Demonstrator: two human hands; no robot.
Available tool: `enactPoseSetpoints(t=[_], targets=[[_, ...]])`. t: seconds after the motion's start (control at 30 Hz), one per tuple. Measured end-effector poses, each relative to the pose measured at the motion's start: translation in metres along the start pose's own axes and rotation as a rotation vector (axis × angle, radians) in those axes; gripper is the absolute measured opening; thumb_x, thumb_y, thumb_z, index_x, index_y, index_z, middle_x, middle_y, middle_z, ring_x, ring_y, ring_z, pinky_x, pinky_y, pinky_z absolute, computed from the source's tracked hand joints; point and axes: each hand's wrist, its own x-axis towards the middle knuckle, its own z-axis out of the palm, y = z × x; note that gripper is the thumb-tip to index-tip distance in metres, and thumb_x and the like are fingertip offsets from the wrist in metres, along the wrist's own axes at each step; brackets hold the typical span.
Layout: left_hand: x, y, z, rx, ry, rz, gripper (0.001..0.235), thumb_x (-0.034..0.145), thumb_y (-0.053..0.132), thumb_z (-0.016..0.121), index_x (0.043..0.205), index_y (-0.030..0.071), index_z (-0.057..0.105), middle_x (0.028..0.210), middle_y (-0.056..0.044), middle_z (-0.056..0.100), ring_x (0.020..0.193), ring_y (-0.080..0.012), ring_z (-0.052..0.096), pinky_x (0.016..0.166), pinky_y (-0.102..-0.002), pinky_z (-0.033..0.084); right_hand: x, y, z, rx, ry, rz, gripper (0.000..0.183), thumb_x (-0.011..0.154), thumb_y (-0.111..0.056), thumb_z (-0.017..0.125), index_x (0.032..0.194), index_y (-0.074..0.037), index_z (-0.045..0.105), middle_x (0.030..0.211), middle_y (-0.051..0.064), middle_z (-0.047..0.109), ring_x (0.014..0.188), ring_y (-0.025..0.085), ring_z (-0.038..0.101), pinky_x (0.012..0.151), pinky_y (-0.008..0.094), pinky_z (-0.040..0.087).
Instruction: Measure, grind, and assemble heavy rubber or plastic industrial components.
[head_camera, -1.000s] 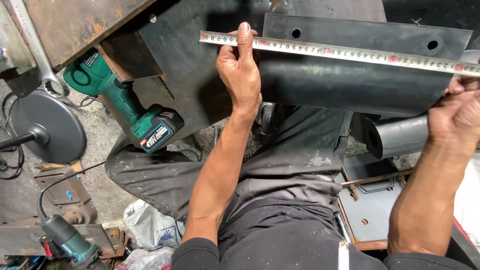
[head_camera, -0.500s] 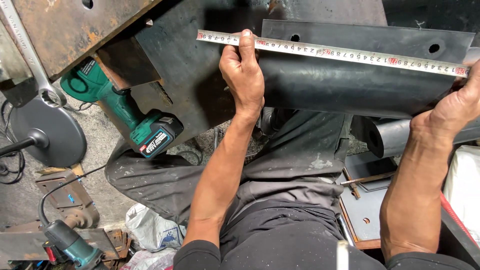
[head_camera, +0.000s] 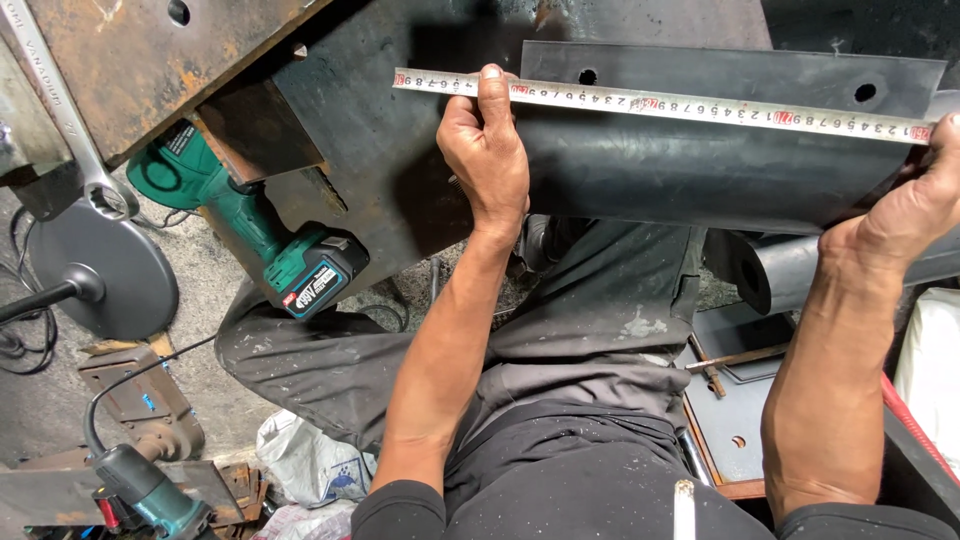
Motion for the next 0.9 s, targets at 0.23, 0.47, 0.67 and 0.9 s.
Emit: enactPoseSetpoints(t=[0.23, 0.47, 0.67, 0.9], targets=[[0.0, 0.0, 0.0, 0.04, 0.001, 0.034, 0.039, 0.108, 0.03, 0.061, 0.086, -0.002, 0.069, 0.066, 0.006, 0.051, 0.061, -0.0036, 0.038, 0.053, -0.026, 0.032, 0.008, 0.008, -0.008, 0.057, 0.011, -0.068, 0.027, 0.118, -0.014, 0.06, 0.096, -0.001, 0.053, 0.096, 0.008, 0.057, 0.088, 0.021, 0.061, 0.087, 0.037, 0.055], [0.0, 0.0, 0.0, 0.047, -0.007, 0.029, 0.038, 0.108, 0.03, 0.061, 0.089, -0.002, 0.07, 0.068, 0.006, 0.053, 0.063, -0.0039, 0.04, 0.055, -0.026, 0.034, 0.008, 0.008, -0.005, 0.037, -0.039, -0.139, 0.03, 0.114, -0.014, 0.063, 0.089, -0.002, 0.052, 0.089, 0.007, 0.056, 0.08, 0.019, 0.058, 0.079, 0.034, 0.052], [0.001, -0.002, 0.0, 0.074, -0.019, 0.073, 0.035, 0.107, 0.028, 0.062, 0.092, -0.002, 0.07, 0.071, 0.006, 0.056, 0.066, -0.0036, 0.043, 0.057, -0.026, 0.037, 0.007, 0.002, 0.009, 0.046, 0.057, -0.174, 0.025, 0.112, -0.017, 0.076, 0.095, -0.004, 0.063, 0.093, 0.006, 0.064, 0.076, 0.014, 0.057, 0.071, 0.028, 0.048], [-0.001, 0.002, 0.0, -0.019, -0.028, 0.019, 0.034, 0.108, 0.027, 0.061, 0.09, -0.001, 0.069, 0.07, 0.007, 0.049, 0.063, -0.0027, 0.035, 0.054, -0.025, 0.028, 0.005, 0.005, 0.011, -0.061, 0.045, -0.229, 0.033, 0.116, -0.023, 0.075, 0.092, -0.003, 0.066, 0.083, 0.002, 0.061, 0.067, 0.007, 0.04, 0.065, 0.023, 0.033]])
